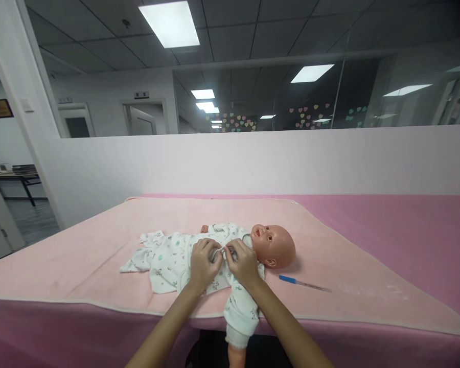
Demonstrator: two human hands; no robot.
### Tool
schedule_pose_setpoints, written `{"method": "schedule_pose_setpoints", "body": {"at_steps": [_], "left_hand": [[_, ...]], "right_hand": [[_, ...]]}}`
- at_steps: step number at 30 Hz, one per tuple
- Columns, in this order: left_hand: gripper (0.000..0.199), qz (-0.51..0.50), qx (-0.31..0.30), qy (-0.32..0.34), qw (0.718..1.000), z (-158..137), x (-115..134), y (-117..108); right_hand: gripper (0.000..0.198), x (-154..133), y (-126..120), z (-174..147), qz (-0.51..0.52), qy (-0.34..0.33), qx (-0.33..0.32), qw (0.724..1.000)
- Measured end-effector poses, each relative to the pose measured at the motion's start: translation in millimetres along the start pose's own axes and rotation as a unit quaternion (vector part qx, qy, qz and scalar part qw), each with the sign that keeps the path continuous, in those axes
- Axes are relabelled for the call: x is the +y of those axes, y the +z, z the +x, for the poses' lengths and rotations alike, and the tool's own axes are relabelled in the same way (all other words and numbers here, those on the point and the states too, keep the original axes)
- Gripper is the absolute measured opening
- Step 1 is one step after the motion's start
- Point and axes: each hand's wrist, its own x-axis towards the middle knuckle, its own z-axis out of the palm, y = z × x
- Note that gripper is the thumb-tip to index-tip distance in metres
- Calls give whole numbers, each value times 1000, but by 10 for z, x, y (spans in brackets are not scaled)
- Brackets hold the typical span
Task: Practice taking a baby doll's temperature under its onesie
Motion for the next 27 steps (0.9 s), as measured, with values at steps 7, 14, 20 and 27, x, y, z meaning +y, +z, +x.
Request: {"method": "schedule_pose_setpoints", "body": {"at_steps": [7,14,20,27], "left_hand": [[10,38,3,38,999,-15,23,-10],[19,52,3,35,998,-33,12,-27],[29,82,100,1,992,-96,-69,-80],[23,130,268,-79,951,-129,-150,-146]], "right_hand": [[20,2,-13,5,4,-27,7,1000],[20,0,-14,-2,2,-21,4,1000],[18,13,-2,-7,7,-18,8,1000],[18,8,-18,-9,10,-5,20,1000]]}}
